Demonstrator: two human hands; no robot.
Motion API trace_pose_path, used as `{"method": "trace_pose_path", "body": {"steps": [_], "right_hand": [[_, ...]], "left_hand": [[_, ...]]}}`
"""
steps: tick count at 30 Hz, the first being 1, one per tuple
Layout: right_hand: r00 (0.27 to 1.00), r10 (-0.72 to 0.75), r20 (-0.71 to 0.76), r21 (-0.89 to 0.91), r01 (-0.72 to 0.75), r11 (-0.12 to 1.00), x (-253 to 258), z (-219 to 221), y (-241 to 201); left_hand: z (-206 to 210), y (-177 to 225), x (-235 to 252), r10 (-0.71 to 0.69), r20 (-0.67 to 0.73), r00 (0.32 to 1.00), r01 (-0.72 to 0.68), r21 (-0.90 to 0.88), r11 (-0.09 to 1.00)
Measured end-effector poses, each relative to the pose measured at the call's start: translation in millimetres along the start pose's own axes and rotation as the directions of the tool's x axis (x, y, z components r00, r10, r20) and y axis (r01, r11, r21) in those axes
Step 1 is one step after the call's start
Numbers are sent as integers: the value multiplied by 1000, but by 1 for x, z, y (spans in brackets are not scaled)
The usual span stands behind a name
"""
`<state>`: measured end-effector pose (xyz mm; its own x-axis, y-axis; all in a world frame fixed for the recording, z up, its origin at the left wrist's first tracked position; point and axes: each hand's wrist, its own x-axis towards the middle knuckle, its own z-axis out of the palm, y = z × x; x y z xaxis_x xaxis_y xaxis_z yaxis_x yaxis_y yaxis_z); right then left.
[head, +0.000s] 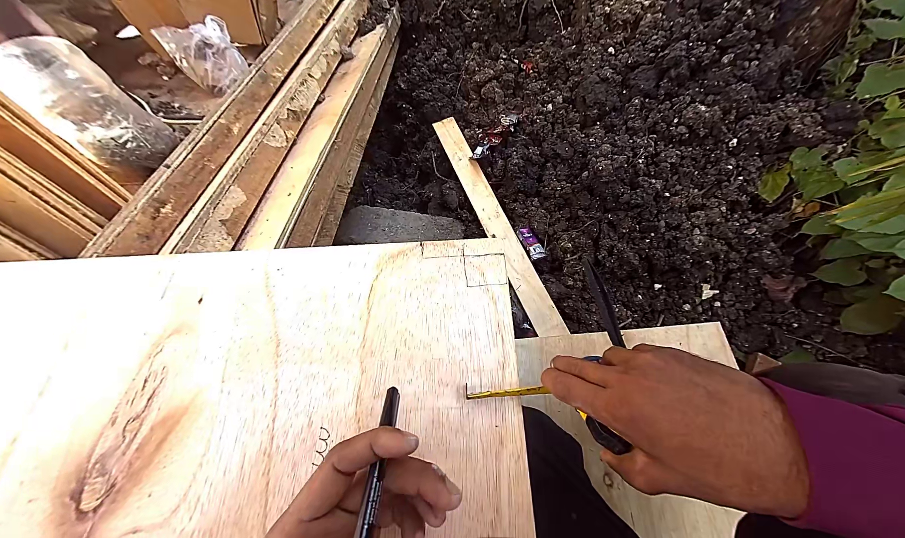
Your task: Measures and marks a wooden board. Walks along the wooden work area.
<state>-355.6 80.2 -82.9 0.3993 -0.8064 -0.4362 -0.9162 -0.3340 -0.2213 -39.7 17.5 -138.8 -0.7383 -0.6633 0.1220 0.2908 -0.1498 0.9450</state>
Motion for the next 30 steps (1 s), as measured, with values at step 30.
{"method": "trace_pose_path", "body": {"steps": [30], "right_hand": [[1000, 3, -12, -29, -3, 1000, 2, 3, 0]], "left_hand": [[-11, -9, -2, 161, -208, 965, -111, 236, 965]]}}
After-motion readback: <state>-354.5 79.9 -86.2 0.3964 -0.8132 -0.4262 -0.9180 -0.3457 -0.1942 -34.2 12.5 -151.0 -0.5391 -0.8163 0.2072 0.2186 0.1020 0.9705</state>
